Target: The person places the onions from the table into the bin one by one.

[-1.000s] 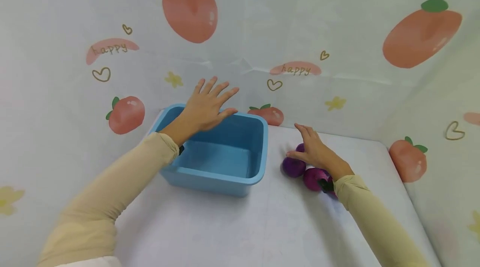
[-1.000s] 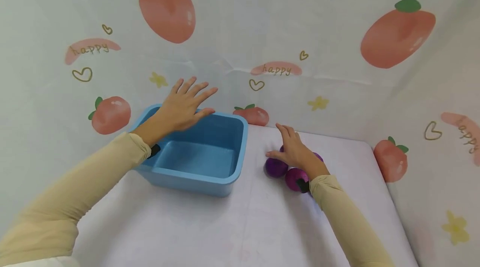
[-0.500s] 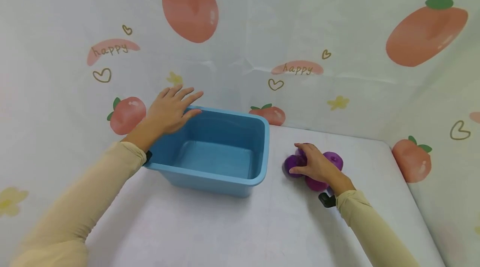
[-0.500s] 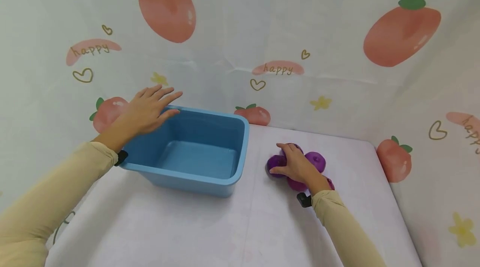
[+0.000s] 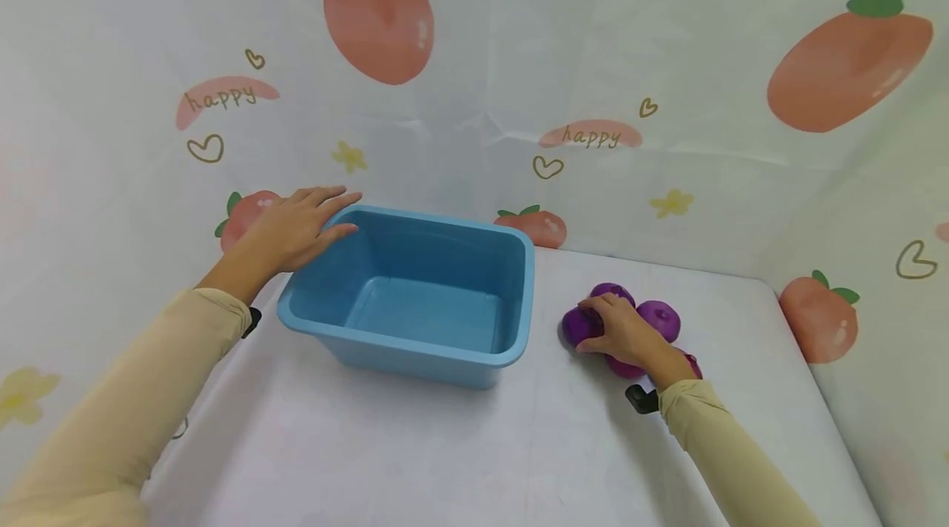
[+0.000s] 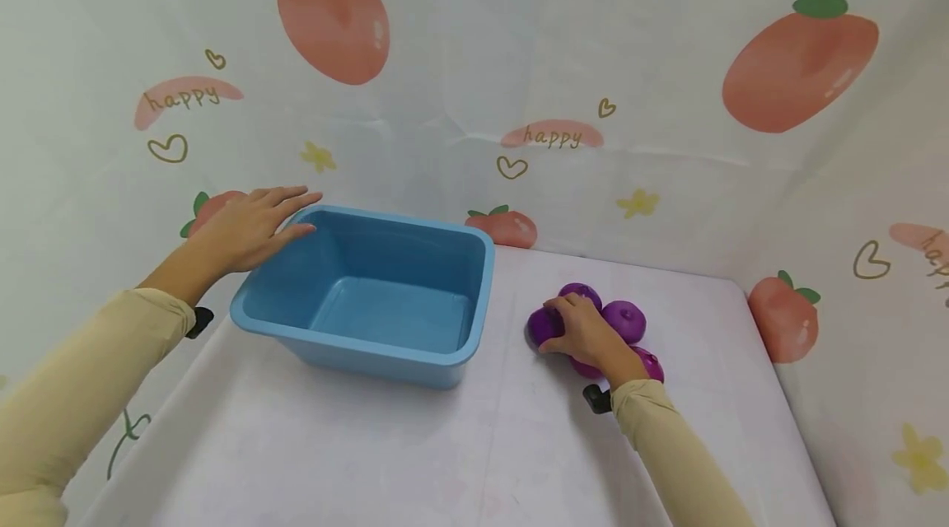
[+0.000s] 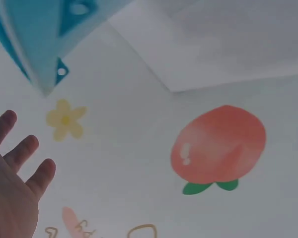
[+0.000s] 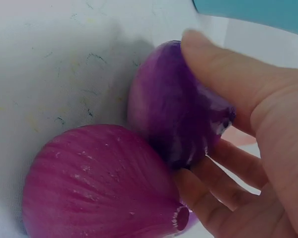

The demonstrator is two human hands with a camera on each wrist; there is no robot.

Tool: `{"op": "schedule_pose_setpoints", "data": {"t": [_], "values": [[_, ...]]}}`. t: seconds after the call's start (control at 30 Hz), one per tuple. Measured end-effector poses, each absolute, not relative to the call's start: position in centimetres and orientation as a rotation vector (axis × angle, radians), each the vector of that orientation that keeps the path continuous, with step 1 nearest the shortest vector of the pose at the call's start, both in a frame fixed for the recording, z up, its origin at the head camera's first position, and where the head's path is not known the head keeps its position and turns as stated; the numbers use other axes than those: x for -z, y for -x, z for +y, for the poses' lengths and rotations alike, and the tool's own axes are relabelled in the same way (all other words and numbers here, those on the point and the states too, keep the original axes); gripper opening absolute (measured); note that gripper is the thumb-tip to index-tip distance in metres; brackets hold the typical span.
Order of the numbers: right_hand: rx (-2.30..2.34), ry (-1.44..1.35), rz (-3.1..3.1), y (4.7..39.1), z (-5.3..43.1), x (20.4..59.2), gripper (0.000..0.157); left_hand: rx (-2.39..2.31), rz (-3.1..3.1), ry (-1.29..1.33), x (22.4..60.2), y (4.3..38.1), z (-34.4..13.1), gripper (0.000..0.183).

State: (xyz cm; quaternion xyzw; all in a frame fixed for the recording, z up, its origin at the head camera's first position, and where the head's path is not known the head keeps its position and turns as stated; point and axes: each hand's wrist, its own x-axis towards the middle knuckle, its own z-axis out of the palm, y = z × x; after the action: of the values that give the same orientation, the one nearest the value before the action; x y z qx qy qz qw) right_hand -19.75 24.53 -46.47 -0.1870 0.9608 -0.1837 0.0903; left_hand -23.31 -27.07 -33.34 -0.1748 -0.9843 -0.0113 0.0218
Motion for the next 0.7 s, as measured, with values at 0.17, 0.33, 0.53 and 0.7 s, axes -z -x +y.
{"op": "schedule_pose_setpoints", "data": {"t": [0.17,0.33,0.53,0.7], "values": [[0.528,0.579,2.882,19.8,24.4,46.6,0.066,0.056,-3.052,0.543,34.5,23.0,-28.1,0.065],[0.522,0.612,2.898,19.9,24.1,46.8,0.066,0.134,-3.043,0.55,35.8,22.8,-28.8,0.068],[0.489,0.657,2.917,19.8,23.7,47.1,0.065,0.227,-2.99,0.551,37.1,22.5,-29.3,0.068],[0.515,0.64,2.907,19.7,23.5,47.2,0.065,0.311,-2.951,0.546,37.8,22.6,-29.6,0.069]]}}
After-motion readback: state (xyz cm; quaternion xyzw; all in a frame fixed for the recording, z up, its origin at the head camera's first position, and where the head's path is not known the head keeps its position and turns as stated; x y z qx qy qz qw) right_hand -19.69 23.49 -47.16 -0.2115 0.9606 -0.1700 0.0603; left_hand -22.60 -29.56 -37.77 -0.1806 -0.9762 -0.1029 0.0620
